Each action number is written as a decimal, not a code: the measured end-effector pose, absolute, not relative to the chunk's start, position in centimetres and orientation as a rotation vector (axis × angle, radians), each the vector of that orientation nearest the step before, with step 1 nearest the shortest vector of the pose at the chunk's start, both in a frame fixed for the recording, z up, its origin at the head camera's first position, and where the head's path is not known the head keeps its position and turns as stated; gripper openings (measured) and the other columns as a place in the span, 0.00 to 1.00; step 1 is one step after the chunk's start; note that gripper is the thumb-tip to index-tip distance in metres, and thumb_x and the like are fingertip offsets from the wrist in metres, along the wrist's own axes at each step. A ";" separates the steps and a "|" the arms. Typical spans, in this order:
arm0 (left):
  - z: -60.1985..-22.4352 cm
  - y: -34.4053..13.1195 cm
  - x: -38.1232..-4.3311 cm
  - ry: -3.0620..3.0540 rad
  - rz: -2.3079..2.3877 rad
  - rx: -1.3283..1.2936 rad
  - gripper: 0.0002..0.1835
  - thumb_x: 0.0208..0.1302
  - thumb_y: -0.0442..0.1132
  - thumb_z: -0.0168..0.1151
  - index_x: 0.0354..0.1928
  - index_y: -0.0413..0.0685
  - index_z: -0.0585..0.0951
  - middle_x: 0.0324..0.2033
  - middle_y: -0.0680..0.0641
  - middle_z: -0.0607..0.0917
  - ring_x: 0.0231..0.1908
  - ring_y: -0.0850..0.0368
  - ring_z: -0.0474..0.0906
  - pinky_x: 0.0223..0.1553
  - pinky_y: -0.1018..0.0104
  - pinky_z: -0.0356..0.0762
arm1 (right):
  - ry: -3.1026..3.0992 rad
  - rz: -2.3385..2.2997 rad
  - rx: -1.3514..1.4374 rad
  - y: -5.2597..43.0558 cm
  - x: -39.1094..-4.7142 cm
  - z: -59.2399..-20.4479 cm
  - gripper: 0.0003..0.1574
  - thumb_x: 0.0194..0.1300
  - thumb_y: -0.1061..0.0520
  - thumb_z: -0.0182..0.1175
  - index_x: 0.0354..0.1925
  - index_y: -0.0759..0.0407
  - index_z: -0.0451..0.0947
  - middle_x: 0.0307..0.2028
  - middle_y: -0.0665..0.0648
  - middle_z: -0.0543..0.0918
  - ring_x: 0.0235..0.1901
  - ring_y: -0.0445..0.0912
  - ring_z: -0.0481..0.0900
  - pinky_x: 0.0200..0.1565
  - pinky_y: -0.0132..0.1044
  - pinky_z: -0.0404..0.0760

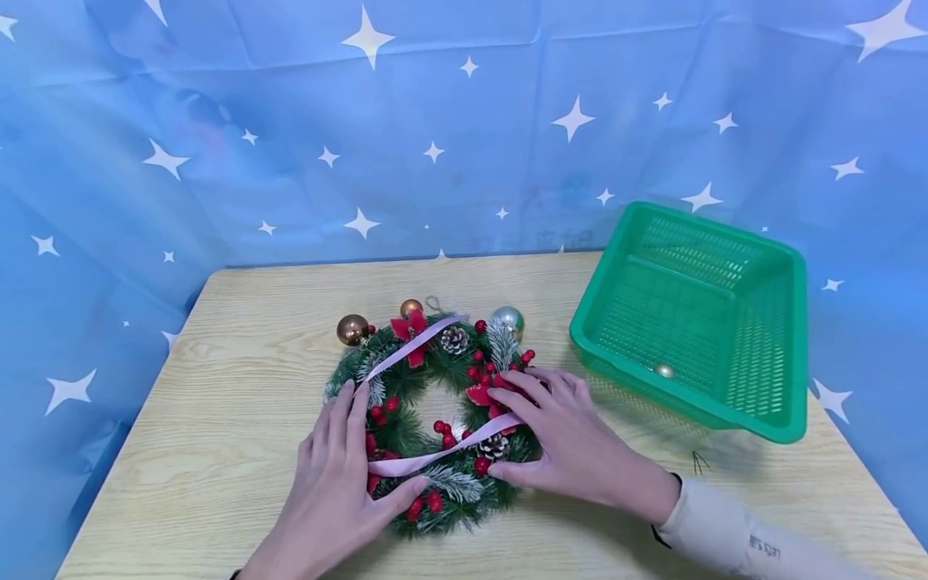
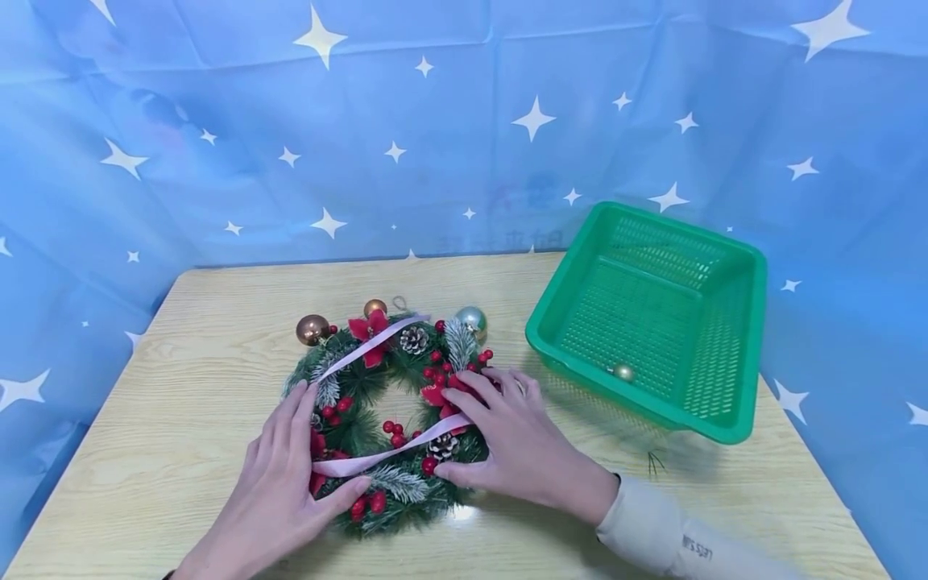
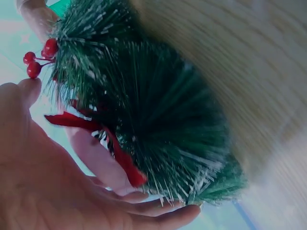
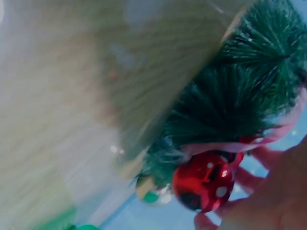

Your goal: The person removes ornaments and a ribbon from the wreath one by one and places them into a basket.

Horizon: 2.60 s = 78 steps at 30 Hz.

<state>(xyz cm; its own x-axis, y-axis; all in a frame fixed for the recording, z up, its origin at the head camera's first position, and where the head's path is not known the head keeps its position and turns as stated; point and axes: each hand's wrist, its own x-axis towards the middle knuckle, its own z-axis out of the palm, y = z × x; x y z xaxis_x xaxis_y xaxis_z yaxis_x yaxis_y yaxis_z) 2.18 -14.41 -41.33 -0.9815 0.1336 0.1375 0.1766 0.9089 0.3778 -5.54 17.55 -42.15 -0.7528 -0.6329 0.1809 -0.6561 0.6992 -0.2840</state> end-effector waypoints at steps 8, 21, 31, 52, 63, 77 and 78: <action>-41.5 -14.2 1.9 -2.955 -0.593 -0.285 0.71 0.59 0.82 0.66 0.89 0.47 0.45 0.84 0.36 0.53 0.78 0.22 0.54 0.63 0.17 0.65 | -2.808 0.479 1.011 17.0 -3.9 -42.4 0.60 0.65 0.12 0.58 0.80 0.45 0.72 0.78 0.55 0.70 0.74 0.64 0.66 0.67 0.74 0.58; -41.7 -14.9 1.4 -3.005 -0.665 -0.378 0.71 0.59 0.83 0.66 0.90 0.51 0.45 0.86 0.39 0.47 0.80 0.24 0.48 0.62 0.15 0.64 | -2.830 0.665 0.982 19.2 -4.6 -41.8 0.60 0.67 0.18 0.64 0.85 0.42 0.63 0.81 0.52 0.66 0.77 0.57 0.65 0.67 0.78 0.63; -41.9 -15.7 0.4 -2.976 -0.676 -0.498 0.69 0.63 0.78 0.68 0.90 0.50 0.44 0.86 0.38 0.47 0.81 0.25 0.49 0.63 0.16 0.63 | -2.837 0.840 0.762 21.7 -4.9 -42.4 0.43 0.75 0.35 0.69 0.78 0.51 0.71 0.73 0.53 0.75 0.51 0.47 0.82 0.51 0.52 0.85; -41.9 -14.8 0.2 -2.968 -0.701 -0.362 0.72 0.58 0.81 0.69 0.89 0.46 0.47 0.85 0.37 0.48 0.81 0.28 0.48 0.64 0.17 0.62 | -2.676 0.988 0.815 22.8 -4.4 -42.7 0.25 0.68 0.54 0.77 0.60 0.53 0.80 0.56 0.49 0.82 0.28 0.39 0.74 0.26 0.30 0.75; -42.0 -14.3 -0.2 -2.984 -0.752 -0.385 0.71 0.59 0.81 0.68 0.89 0.49 0.45 0.85 0.37 0.48 0.80 0.26 0.49 0.64 0.16 0.61 | -2.689 0.990 0.751 23.2 -4.1 -41.5 0.26 0.70 0.54 0.77 0.62 0.53 0.80 0.58 0.47 0.82 0.42 0.40 0.80 0.24 0.31 0.77; -42.1 -15.3 0.9 -2.983 -0.663 -0.326 0.72 0.59 0.82 0.68 0.89 0.47 0.45 0.84 0.35 0.52 0.79 0.27 0.52 0.59 0.17 0.66 | -2.527 0.999 0.871 22.5 -6.5 -39.4 0.26 0.66 0.62 0.78 0.60 0.56 0.81 0.53 0.47 0.84 0.45 0.40 0.83 0.42 0.30 0.84; -42.1 -15.4 0.9 -2.983 -0.658 -0.329 0.72 0.59 0.81 0.68 0.89 0.46 0.45 0.84 0.35 0.52 0.79 0.27 0.52 0.60 0.17 0.66 | -2.513 0.999 0.876 22.6 -6.6 -39.2 0.26 0.66 0.63 0.78 0.60 0.56 0.81 0.52 0.47 0.84 0.45 0.41 0.84 0.42 0.29 0.84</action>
